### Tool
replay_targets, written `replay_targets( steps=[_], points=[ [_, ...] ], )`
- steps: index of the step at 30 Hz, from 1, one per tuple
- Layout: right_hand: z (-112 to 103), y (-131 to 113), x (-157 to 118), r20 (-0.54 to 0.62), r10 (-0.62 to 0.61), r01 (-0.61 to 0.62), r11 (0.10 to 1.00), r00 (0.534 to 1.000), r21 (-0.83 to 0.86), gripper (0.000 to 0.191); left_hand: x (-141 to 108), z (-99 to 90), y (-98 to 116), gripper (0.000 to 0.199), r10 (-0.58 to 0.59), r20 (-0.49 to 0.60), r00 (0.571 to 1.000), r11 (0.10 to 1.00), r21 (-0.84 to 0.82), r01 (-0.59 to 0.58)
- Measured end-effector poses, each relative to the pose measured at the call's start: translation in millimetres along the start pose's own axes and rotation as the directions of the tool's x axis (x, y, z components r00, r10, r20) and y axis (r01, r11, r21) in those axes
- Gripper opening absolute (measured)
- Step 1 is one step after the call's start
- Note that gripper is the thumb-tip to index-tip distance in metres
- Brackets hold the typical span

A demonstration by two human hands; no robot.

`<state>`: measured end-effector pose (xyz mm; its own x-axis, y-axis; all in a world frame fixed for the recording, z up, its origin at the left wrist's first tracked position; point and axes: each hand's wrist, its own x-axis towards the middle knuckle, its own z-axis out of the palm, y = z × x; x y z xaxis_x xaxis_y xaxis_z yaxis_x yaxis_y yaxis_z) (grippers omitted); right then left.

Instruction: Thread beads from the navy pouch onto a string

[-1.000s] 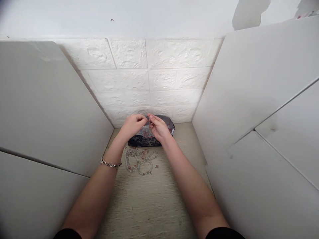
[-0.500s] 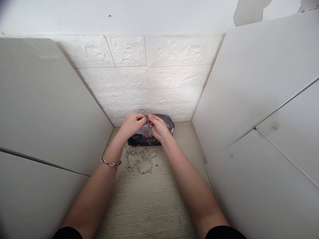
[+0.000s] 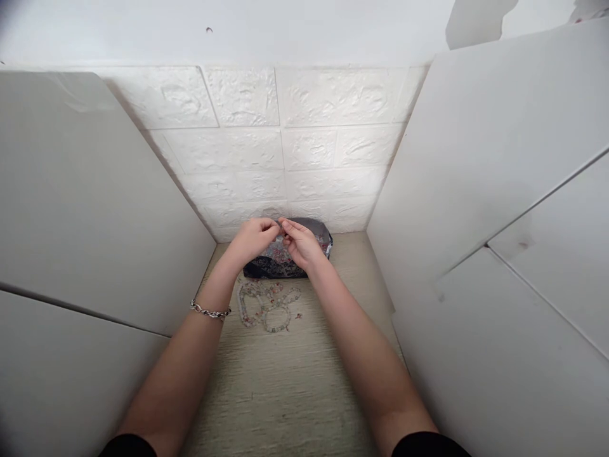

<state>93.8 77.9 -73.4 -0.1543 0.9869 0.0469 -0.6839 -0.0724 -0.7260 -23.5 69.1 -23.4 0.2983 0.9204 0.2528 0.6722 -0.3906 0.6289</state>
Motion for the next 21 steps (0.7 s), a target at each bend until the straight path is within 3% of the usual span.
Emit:
replay_targets(
  steps=[10, 15, 18, 21],
  points=[
    [2.2, -1.7, -2.3, 0.033, 0.044, -0.045, 0.999, 0.998, 0.028, 0.018, 1.2, -0.5, -1.8, 0.026, -0.019, 0.008, 1.0, 0.999, -0.042, 0.019],
    [2.4, -2.7, -2.4, 0.053, 0.042, -0.043, 0.999, 0.998, 0.019, 0.019, 4.3, 2.5, -6.9, 0.026, -0.025, 0.041, 0.999, 0.985, -0.171, 0.031],
    [3.0, -3.7, -3.2, 0.087, 0.04, -0.037, 0.999, 0.995, -0.034, 0.018, 5.8, 5.0, -9.1, 0.024, -0.076, 0.088, 0.993, 0.953, -0.286, 0.098],
    [3.4, -5.3, -3.6, 0.112, 0.026, -0.012, 0.992, 0.993, -0.122, 0.021, 5.6, 8.9, -8.9, 0.027, -0.174, 0.154, 0.973, 0.865, -0.447, 0.226]
  ],
)
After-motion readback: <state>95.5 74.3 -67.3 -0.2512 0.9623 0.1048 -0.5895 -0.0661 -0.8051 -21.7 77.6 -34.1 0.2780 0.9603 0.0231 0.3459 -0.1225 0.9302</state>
